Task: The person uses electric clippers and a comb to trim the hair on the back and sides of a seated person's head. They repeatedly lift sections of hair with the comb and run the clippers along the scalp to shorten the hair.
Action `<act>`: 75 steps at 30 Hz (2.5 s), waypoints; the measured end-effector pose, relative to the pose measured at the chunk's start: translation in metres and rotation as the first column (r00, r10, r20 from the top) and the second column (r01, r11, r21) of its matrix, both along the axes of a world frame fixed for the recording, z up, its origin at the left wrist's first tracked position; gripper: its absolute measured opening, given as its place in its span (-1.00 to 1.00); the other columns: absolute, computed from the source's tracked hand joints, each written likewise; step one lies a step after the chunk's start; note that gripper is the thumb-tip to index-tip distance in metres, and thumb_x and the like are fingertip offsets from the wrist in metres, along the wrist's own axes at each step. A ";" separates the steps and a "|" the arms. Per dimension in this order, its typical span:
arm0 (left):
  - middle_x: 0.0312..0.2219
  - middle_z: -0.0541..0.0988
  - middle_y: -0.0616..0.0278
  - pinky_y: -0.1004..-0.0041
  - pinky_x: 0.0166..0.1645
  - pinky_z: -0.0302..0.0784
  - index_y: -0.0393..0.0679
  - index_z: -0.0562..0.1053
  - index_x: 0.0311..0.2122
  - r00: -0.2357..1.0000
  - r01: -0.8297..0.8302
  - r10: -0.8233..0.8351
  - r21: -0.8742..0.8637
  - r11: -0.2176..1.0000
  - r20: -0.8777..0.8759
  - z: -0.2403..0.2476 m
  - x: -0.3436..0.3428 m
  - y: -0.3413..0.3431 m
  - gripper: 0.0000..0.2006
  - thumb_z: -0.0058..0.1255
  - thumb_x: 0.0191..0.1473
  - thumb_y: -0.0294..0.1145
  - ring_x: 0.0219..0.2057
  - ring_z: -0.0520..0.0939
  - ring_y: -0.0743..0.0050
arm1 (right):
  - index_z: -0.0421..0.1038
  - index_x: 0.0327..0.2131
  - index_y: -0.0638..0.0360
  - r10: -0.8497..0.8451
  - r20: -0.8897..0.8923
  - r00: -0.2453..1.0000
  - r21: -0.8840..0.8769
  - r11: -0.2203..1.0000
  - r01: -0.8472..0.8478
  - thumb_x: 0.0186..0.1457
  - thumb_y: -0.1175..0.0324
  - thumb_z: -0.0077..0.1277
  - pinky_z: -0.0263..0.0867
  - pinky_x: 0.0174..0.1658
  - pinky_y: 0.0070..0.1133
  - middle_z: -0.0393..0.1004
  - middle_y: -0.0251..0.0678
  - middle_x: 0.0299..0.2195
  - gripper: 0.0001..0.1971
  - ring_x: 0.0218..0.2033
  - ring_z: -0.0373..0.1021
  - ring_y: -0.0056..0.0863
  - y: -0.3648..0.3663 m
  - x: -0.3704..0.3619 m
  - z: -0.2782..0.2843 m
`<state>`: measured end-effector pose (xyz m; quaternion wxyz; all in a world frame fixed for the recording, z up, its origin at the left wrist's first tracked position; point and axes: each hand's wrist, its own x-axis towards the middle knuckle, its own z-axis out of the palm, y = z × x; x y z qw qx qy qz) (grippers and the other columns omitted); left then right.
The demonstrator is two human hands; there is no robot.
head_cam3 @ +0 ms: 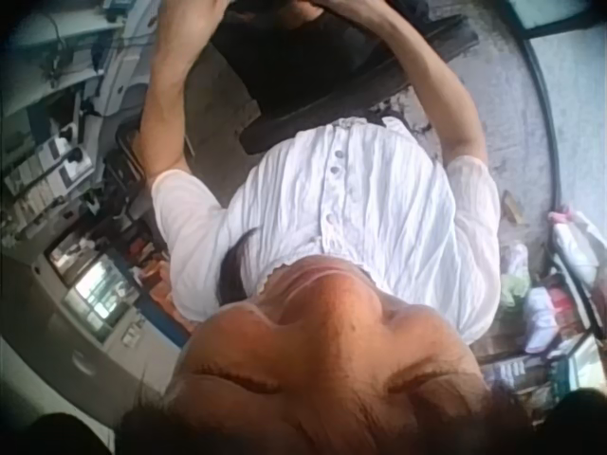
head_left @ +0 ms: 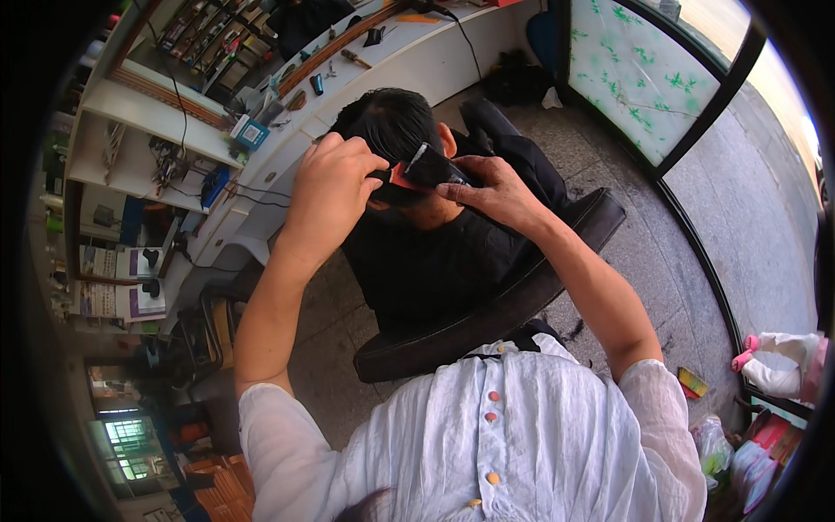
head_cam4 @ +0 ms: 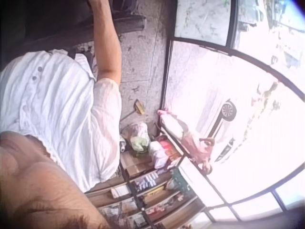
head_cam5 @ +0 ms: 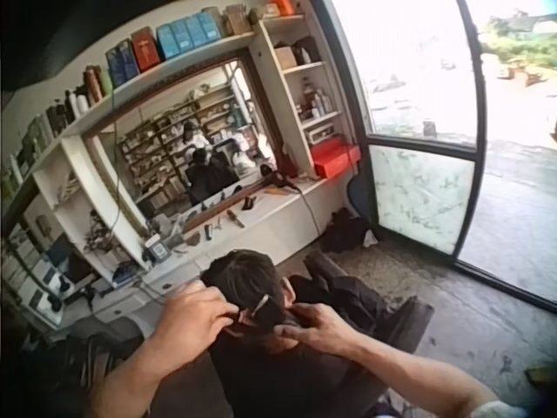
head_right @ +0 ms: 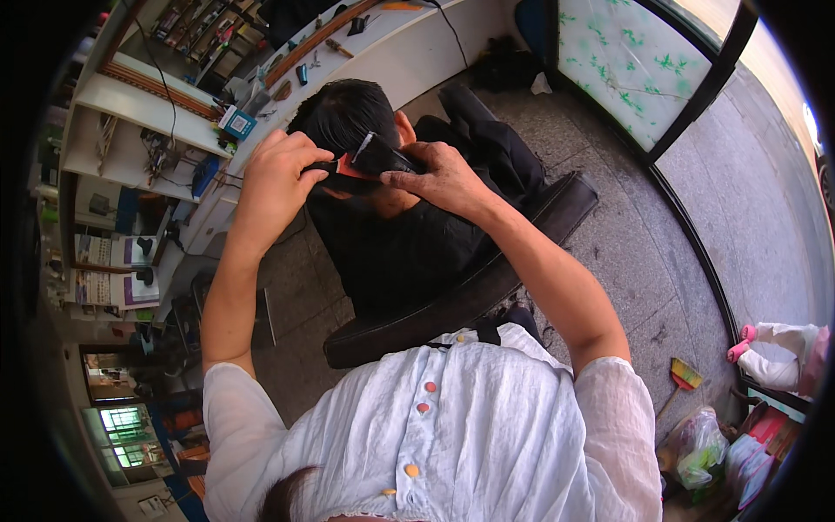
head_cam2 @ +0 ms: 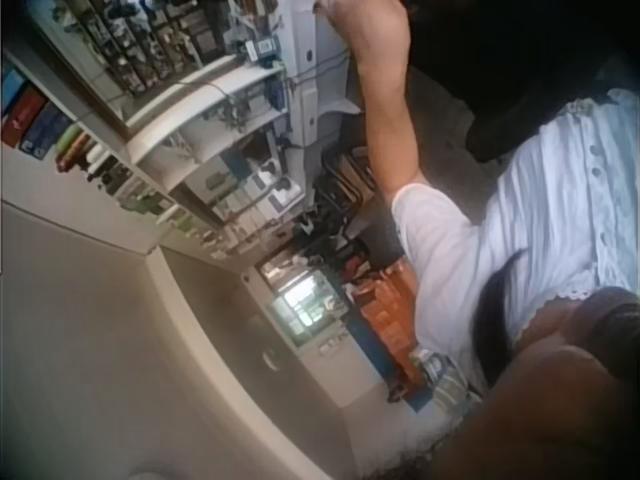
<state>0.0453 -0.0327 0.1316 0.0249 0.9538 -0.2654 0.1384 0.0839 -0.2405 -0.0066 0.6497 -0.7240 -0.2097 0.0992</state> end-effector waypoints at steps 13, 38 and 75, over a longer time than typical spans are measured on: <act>-0.43 0.55 0.26 0.35 -0.19 0.42 -0.18 0.59 -0.31 0.996 -0.025 0.033 -0.095 0.995 0.085 -0.003 0.017 0.003 -0.78 0.24 -0.19 -0.54 -0.31 0.48 0.25 | 0.47 -0.14 0.43 0.062 -0.327 0.943 0.044 0.998 -0.050 -0.02 0.02 0.25 0.33 -0.15 -0.57 0.53 -0.21 -0.37 -0.41 -0.32 0.43 -0.50 -0.025 0.015 -0.041; -0.44 0.57 0.24 0.48 -0.39 0.45 -0.27 0.51 -0.16 0.968 -0.130 -0.011 -0.538 0.833 -0.250 -0.089 -0.017 0.080 -0.79 0.08 0.10 -0.44 -0.48 0.57 0.47 | 0.41 -0.10 0.33 0.040 -0.521 0.853 0.282 0.951 0.127 0.09 0.17 0.18 0.36 -0.32 -0.66 0.51 -0.28 -0.37 -0.56 -0.42 0.43 -0.59 -0.068 -0.021 -0.028; -0.41 0.55 0.30 0.44 -0.19 0.45 -0.11 0.62 -0.21 0.934 -0.294 0.350 -0.696 0.655 -0.066 -0.174 -0.053 0.038 -0.72 0.26 -0.14 -0.53 -0.32 0.51 0.38 | 0.38 -0.03 0.35 0.013 0.104 0.994 -0.302 0.953 0.019 0.06 0.24 0.16 0.37 -0.21 -0.56 0.55 -0.18 -0.37 -0.53 -0.31 0.50 -0.41 -0.037 0.000 -0.023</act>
